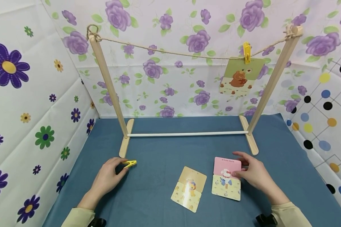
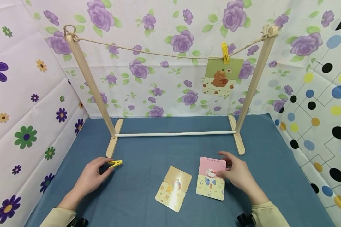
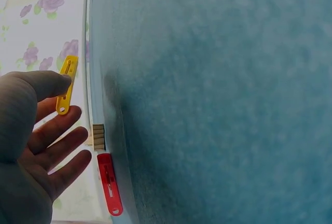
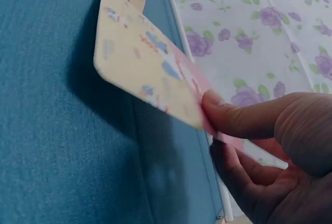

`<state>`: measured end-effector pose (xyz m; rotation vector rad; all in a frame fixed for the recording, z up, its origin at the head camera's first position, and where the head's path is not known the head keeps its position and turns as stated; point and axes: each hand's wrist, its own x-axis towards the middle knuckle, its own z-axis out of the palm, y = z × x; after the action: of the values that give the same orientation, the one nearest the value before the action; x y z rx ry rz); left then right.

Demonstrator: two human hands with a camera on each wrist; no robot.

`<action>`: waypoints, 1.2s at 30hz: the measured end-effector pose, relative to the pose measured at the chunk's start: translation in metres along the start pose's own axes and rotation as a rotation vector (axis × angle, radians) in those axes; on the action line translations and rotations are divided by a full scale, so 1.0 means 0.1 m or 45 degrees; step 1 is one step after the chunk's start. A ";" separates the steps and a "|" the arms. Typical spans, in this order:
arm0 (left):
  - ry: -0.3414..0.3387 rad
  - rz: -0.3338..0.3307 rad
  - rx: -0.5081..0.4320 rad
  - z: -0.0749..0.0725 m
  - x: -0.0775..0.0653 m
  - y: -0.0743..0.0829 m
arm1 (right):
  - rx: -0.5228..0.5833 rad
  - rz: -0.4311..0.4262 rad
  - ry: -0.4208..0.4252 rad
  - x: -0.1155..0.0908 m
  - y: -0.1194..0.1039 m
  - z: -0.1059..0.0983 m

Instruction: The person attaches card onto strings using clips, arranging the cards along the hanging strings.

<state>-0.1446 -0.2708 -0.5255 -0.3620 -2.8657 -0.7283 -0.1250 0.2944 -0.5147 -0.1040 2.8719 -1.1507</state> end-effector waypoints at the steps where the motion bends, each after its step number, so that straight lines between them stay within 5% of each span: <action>1: 0.000 0.001 0.001 0.00 0.00 0.00 | -0.004 -0.002 0.004 0.00 0.00 0.00; 11: 0.014 0.022 -0.013 0.01 0.01 0.03 | 0.045 -0.046 0.068 0.03 -0.03 0.00; 36: 0.087 0.077 -0.063 -0.03 0.06 0.07 | 0.295 0.118 0.073 0.00 -0.13 0.01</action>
<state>-0.1485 -0.2651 -0.5179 -0.4203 -2.7638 -0.7865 -0.1245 0.2847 -0.5067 0.0709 2.7325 -1.4776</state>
